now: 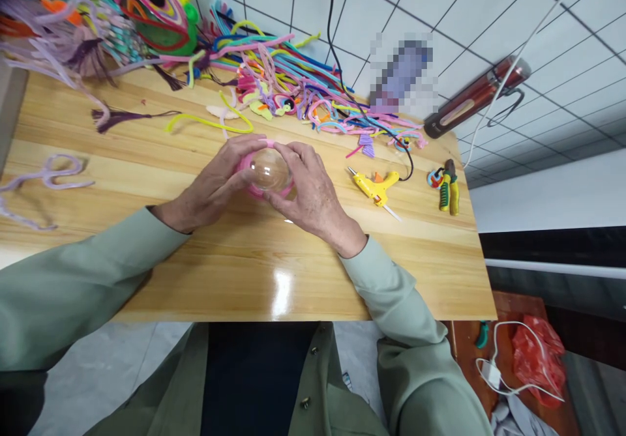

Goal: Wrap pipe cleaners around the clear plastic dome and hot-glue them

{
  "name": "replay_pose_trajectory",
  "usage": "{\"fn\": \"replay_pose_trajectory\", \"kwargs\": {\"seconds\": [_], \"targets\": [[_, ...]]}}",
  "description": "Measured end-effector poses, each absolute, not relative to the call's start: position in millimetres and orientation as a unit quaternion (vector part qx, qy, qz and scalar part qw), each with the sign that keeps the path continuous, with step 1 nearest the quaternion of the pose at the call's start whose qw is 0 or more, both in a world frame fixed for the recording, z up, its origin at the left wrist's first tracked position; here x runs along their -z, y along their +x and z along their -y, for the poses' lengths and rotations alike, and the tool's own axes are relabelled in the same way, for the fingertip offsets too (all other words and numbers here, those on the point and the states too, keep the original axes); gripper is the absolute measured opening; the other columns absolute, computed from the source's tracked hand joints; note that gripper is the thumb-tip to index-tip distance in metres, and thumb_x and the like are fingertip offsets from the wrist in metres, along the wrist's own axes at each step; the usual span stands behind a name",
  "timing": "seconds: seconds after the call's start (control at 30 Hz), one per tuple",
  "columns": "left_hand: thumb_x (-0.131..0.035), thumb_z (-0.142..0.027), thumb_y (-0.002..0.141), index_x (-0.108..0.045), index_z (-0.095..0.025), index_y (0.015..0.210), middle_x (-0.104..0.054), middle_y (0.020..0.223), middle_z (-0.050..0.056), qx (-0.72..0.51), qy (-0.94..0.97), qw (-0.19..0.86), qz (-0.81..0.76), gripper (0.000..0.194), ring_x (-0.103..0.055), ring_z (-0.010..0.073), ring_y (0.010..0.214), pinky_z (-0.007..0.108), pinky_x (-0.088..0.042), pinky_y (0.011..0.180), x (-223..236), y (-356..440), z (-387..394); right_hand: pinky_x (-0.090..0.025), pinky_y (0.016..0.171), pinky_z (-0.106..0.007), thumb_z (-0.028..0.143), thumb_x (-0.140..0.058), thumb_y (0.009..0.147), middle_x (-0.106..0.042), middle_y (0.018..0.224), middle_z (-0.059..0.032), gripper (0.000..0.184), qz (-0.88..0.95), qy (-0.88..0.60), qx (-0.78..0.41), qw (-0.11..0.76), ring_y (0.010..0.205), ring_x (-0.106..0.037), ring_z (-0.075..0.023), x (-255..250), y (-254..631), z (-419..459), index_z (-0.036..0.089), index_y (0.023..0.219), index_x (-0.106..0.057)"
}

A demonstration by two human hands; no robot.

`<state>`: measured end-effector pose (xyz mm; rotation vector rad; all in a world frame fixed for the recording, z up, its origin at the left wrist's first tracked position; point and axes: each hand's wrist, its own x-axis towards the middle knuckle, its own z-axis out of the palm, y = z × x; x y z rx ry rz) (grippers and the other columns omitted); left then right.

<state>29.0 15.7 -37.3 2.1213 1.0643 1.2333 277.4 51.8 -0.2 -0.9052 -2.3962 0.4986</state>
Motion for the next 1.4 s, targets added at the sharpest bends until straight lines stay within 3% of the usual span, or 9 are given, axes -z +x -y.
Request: {"fn": "replay_pose_trajectory", "kwargs": {"seconds": [0.27,0.37,0.5,0.6,0.77,0.83,0.97,1.1,1.4], "targets": [[-0.044,-0.062,0.121,-0.053,-0.028,0.17,-0.06,0.174,0.01,-0.438,0.783,0.226,-0.378,0.06,-0.052,0.0339,0.167,0.058,-0.04,0.147,37,27,-19,-0.052,0.131,-0.068,0.063,-0.082,0.098,-0.061,0.163,-0.0162,0.084,0.882,-0.343,-0.204,0.251,0.154,-0.058,-0.0406,-4,279,-51,0.034,0.17,-0.05],[-0.045,-0.064,0.12,-0.053,-0.03,0.169,-0.058,0.174,0.013,-0.44,0.78,0.234,-0.379,0.06,-0.051,0.0333,0.168,0.062,-0.039,0.146,39,27,-19,-0.048,0.134,-0.073,0.067,-0.083,0.097,-0.06,0.169,-0.0179,0.094,0.879,-0.344,-0.207,0.256,0.158,-0.055,-0.0429,-1,278,-53,0.031,0.174,-0.044],[-0.046,-0.067,0.119,-0.052,-0.03,0.169,-0.056,0.175,0.014,-0.438,0.775,0.243,-0.386,0.063,-0.049,0.0331,0.169,0.061,-0.037,0.146,41,26,-20,-0.051,0.132,-0.072,0.073,-0.08,0.097,-0.057,0.173,-0.0197,0.102,0.88,-0.341,-0.189,0.27,0.156,-0.057,-0.0421,5,278,-54,0.029,0.178,-0.036],[-0.046,-0.065,0.12,-0.051,-0.03,0.169,-0.056,0.174,0.015,-0.439,0.777,0.237,-0.384,0.061,-0.05,0.0321,0.168,0.06,-0.037,0.146,41,26,-19,-0.052,0.131,-0.07,0.074,-0.074,0.103,-0.06,0.171,-0.0197,0.094,0.886,-0.323,-0.159,0.294,0.157,-0.059,-0.0406,8,278,-52,0.028,0.175,-0.038],[-0.045,-0.063,0.12,-0.051,-0.031,0.169,-0.056,0.173,0.014,-0.437,0.779,0.23,-0.387,0.058,-0.05,0.0313,0.167,0.058,-0.037,0.145,40,27,-18,-0.052,0.128,-0.068,0.073,-0.073,0.105,-0.066,0.162,-0.0204,0.068,0.88,-0.308,-0.089,0.351,0.155,-0.061,-0.0397,3,277,-44,0.027,0.152,-0.058],[-0.045,-0.064,0.12,-0.05,-0.031,0.169,-0.055,0.174,0.014,-0.433,0.779,0.23,-0.392,0.059,-0.049,0.0312,0.168,0.059,-0.037,0.145,39,28,-17,-0.056,0.122,-0.065,0.067,-0.073,0.107,-0.071,0.152,-0.0174,0.051,0.871,-0.306,-0.089,0.374,0.146,-0.066,-0.0371,-2,276,-42,0.027,0.137,-0.064],[-0.046,-0.064,0.12,-0.052,-0.029,0.168,-0.056,0.174,0.015,-0.433,0.781,0.224,-0.39,0.06,-0.049,0.0329,0.169,0.061,-0.037,0.145,37,30,-15,-0.06,0.098,-0.047,0.047,-0.068,0.115,-0.077,0.108,-0.0064,0.022,0.85,-0.299,-0.103,0.422,0.108,-0.073,-0.0257,-10,273,-40,0.027,0.105,-0.067],[-0.045,-0.066,0.12,-0.052,-0.029,0.167,-0.058,0.172,0.016,-0.425,0.784,0.223,-0.393,0.061,-0.049,0.0333,0.169,0.062,-0.037,0.145,34,32,-13,-0.052,0.081,-0.038,0.036,-0.064,0.117,-0.066,0.085,0.0002,0.028,0.833,-0.311,-0.119,0.442,0.083,-0.064,-0.0187,-13,273,-39,0.026,0.091,-0.064],[-0.044,-0.065,0.12,-0.05,-0.03,0.169,-0.056,0.174,0.015,-0.422,0.789,0.21,-0.395,0.061,-0.049,0.0333,0.168,0.061,-0.038,0.145,36,30,-13,-0.034,0.064,-0.036,0.04,-0.055,0.12,-0.043,0.061,0.0063,0.056,0.812,-0.345,-0.112,0.457,0.057,-0.043,-0.0127,-14,274,-36,0.026,0.067,-0.043]]}}
